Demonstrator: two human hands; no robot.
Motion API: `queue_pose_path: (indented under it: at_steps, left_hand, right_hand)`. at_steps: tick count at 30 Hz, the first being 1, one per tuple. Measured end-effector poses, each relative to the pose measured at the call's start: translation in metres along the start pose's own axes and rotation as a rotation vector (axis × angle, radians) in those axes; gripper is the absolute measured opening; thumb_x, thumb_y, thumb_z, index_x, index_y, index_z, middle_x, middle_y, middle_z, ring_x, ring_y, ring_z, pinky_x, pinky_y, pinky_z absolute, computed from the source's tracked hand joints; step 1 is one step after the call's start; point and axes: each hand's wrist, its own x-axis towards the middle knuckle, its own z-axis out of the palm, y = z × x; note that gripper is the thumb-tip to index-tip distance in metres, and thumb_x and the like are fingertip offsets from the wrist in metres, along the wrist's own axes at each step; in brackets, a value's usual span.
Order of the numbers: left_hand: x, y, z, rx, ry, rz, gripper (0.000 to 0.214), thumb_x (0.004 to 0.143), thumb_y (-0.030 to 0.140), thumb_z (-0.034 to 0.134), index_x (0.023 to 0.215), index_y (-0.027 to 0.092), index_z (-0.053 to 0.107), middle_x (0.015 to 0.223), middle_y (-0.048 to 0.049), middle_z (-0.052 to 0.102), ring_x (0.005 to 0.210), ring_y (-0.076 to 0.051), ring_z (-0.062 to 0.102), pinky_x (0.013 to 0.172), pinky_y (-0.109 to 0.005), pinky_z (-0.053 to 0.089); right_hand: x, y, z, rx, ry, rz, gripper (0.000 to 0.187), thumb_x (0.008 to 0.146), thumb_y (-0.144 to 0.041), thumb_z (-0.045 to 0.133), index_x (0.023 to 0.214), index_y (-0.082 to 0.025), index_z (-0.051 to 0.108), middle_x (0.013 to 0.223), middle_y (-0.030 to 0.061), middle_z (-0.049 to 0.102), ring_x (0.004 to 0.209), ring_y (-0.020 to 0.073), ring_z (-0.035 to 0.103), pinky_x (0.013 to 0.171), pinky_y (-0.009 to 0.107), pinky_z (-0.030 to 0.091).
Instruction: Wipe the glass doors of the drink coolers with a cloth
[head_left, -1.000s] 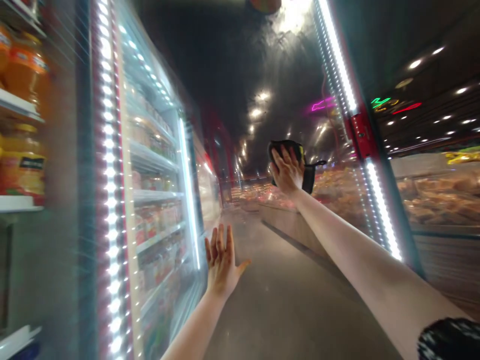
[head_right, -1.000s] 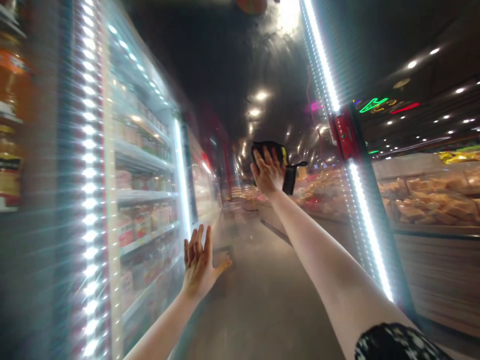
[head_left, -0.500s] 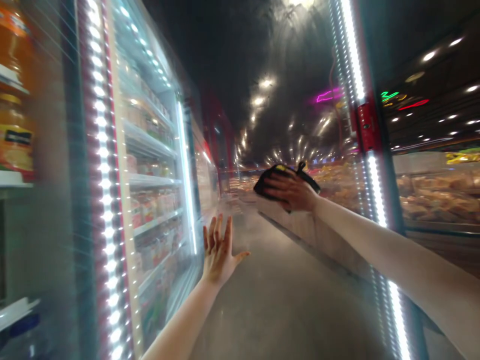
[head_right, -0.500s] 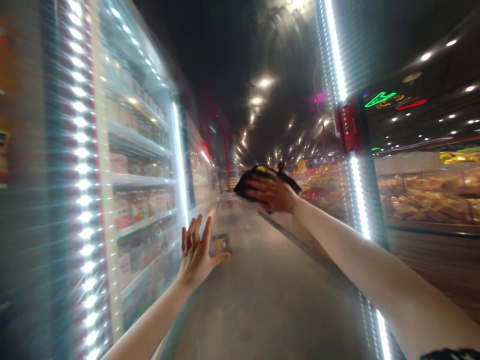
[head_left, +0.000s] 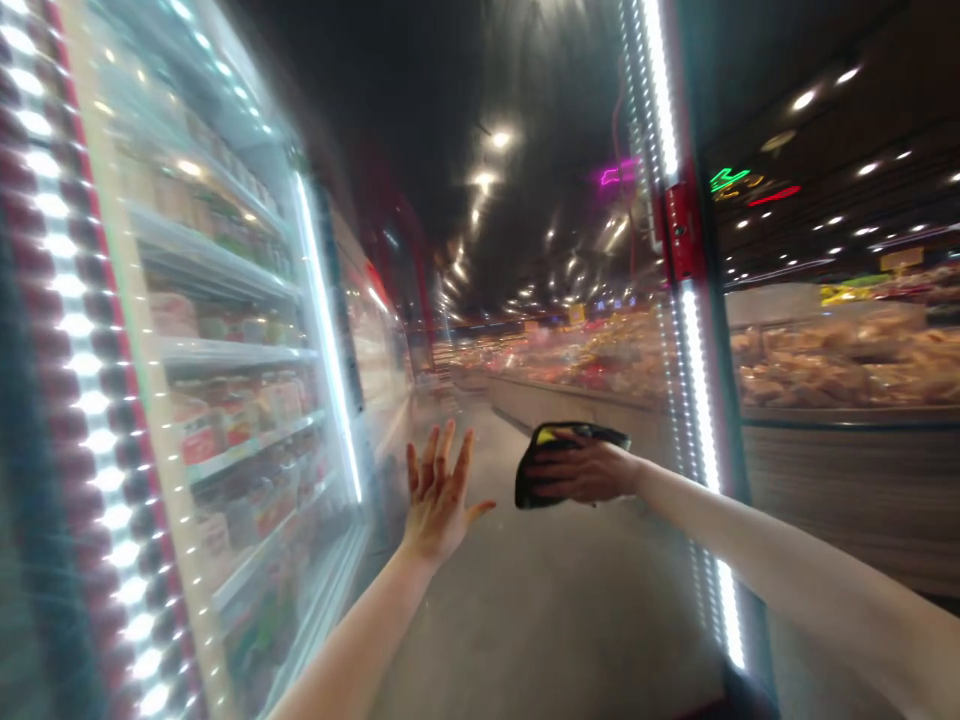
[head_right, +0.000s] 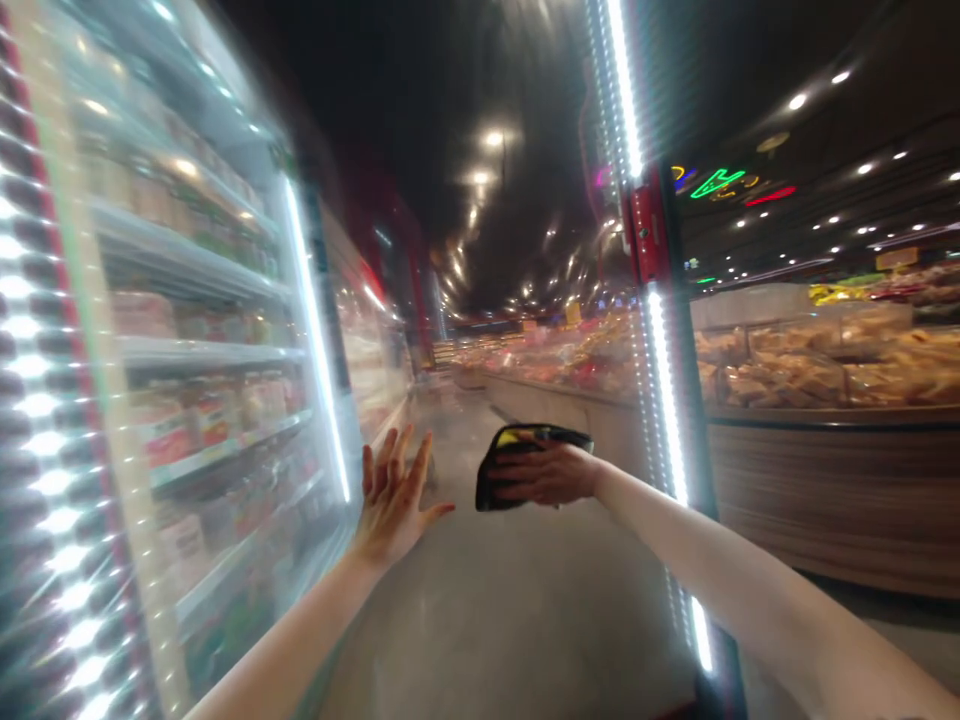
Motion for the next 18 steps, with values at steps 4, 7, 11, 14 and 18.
queue_pose_path:
  at_steps: [4,7,11,14,18]
  left_hand:
    - [0.022,0.021,0.007,-0.019,0.007,0.059,0.124,0.069,0.038,0.086,0.16,0.025,0.003,0.163,-0.0202,0.027,0.152,-0.038,0.019,0.122,-0.066,0.012]
    - [0.03,0.036,0.015,-0.02,0.01,0.093,0.125,0.07,0.034,0.086,0.16,0.025,0.0,0.161,-0.0195,0.031,0.152,-0.036,0.021,0.122,-0.064,0.013]
    - [0.024,0.05,0.029,-0.019,-0.016,0.082,0.116,0.077,0.034,0.08,0.16,0.028,0.0,0.162,-0.0159,0.03,0.151,-0.034,0.023,0.123,-0.062,0.014]
    - [0.017,0.057,0.04,-0.029,-0.009,0.103,0.111,0.078,0.032,0.078,0.16,0.028,0.002,0.162,-0.0161,0.031,0.151,-0.033,0.024,0.123,-0.061,0.015]
    - [0.022,0.065,0.046,-0.066,0.03,0.143,0.11,0.077,0.029,0.079,0.16,0.027,0.007,0.161,-0.0168,0.033,0.151,-0.034,0.026,0.123,-0.062,0.014]
  right_hand:
    - [0.026,0.079,-0.033,-0.13,0.163,0.686,0.052,0.095,-0.033,0.056,0.147,-0.03,0.049,0.157,0.0037,0.043,0.147,0.0274,0.035,0.124,0.053,0.02]
    - [0.024,0.084,-0.032,-0.199,0.243,0.908,0.055,0.099,-0.034,0.047,0.152,-0.023,0.041,0.162,0.009,0.034,0.15,0.0318,0.027,0.123,0.055,0.021]
    - [-0.038,0.004,0.013,-0.197,0.243,0.952,0.06,0.093,-0.034,0.055,0.151,-0.03,0.042,0.157,0.0088,0.042,0.145,0.0351,0.036,0.119,0.062,0.029]
    - [-0.088,-0.049,0.042,-0.169,0.195,0.901,0.062,0.09,-0.032,0.056,0.151,-0.035,0.043,0.151,0.0072,0.05,0.139,0.0348,0.045,0.116,0.063,0.033]
    - [-0.082,-0.01,0.027,-0.179,0.178,0.893,0.056,0.091,-0.033,0.054,0.147,-0.034,0.048,0.152,0.0058,0.049,0.142,0.0327,0.042,0.118,0.061,0.031]
